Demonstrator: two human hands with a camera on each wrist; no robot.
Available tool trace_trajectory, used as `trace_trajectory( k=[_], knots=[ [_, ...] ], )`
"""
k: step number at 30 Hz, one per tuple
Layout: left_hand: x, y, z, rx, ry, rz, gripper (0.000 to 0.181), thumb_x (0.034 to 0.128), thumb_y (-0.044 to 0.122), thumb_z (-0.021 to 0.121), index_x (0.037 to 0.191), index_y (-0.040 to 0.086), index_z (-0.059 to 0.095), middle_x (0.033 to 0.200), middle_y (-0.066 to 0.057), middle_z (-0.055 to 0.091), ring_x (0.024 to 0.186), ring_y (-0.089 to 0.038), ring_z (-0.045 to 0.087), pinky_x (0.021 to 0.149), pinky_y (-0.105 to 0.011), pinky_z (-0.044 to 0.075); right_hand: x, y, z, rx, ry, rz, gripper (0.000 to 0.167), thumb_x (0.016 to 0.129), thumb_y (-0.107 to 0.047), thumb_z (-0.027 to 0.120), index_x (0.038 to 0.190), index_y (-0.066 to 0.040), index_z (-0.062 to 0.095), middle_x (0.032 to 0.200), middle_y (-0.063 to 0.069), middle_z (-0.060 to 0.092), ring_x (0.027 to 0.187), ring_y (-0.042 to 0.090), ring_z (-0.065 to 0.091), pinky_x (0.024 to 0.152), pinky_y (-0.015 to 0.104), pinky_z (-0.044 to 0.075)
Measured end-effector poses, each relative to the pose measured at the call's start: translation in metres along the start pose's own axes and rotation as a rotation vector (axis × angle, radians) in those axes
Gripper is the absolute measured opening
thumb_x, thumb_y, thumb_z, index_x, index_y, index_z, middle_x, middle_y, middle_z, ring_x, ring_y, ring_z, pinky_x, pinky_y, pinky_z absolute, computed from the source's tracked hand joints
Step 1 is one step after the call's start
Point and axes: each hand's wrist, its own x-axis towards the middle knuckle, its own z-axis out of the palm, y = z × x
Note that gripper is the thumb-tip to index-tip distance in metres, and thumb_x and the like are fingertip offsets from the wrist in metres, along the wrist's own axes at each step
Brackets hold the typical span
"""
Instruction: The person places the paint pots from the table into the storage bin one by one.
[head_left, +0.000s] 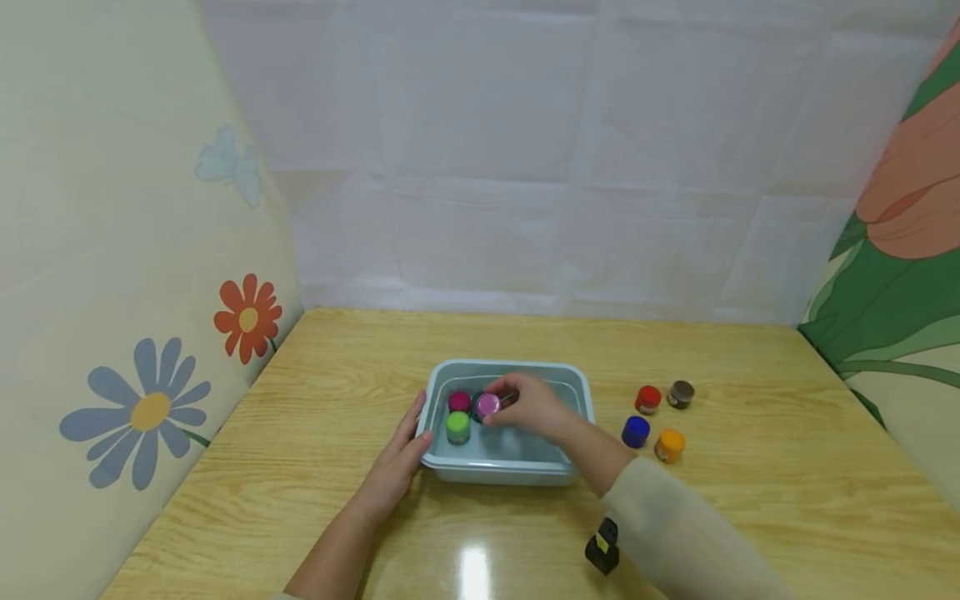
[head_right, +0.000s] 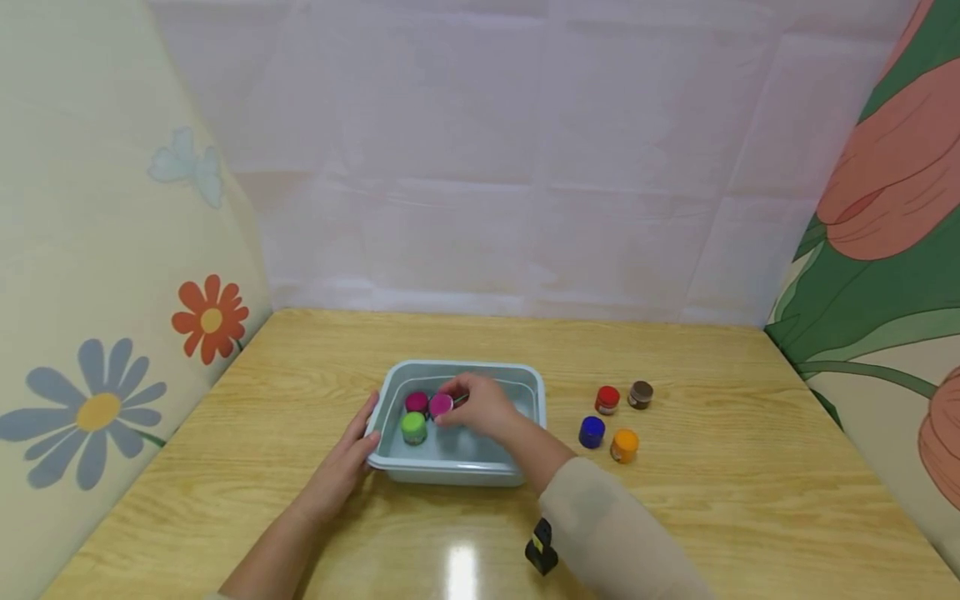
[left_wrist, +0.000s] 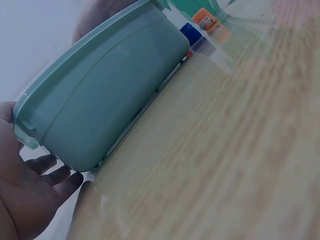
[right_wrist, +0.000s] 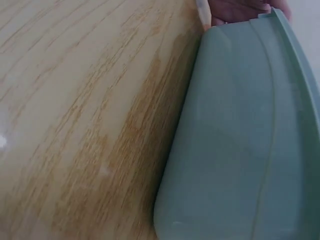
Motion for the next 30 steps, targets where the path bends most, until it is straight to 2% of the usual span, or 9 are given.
trace_trajectory(
  k=[7,16,22,30],
  knots=[
    [0.000,-0.001,0.000,-0.010,-0.005,0.001,0.062,0.1043,0.029,0.039,0.159,0.026,0.011,0.167,-0.008,0.004,0.152,-0.036,0.007,0.118,-0.060,0.020,0.006,0.001,0.007,-0.095,-0.027,0.014,0.045,0.073,-0.007,0.083,0.116,-0.005,0.067,0.110,0.009,0.069,0.094,0.015,0.064,0.085,0.027,0.053],
    [-0.001,-0.001,0.001,-0.008,0.001,0.022,0.061,0.1043,0.027,0.039,0.159,0.024,0.012,0.166,-0.011,0.006,0.152,-0.037,0.010,0.118,-0.059,0.020,0.009,0.002,0.012,-0.142,-0.041,-0.008,0.041,0.071,-0.006,0.084,0.109,-0.003,0.069,0.103,0.009,0.070,0.092,0.014,0.061,0.086,0.026,0.050],
    [0.000,-0.002,0.001,-0.021,0.002,-0.003,0.062,0.1040,0.029,0.039,0.159,0.028,0.011,0.167,-0.009,0.006,0.152,-0.036,0.011,0.118,-0.059,0.021,0.009,0.001,0.015,-0.184,-0.052,-0.004,0.041,0.071,-0.006,0.084,0.109,-0.004,0.068,0.103,0.008,0.070,0.094,0.015,0.061,0.090,0.030,0.050],
    [0.001,-0.002,0.000,-0.018,-0.001,-0.005,0.062,0.1042,0.029,0.039,0.159,0.026,0.010,0.166,-0.011,0.005,0.151,-0.037,0.013,0.117,-0.060,0.023,0.009,-0.001,0.018,-0.298,-0.056,0.000,0.039,0.071,-0.009,0.085,0.106,-0.007,0.069,0.096,0.005,0.070,0.088,0.013,0.060,0.086,0.028,0.049]
  ],
)
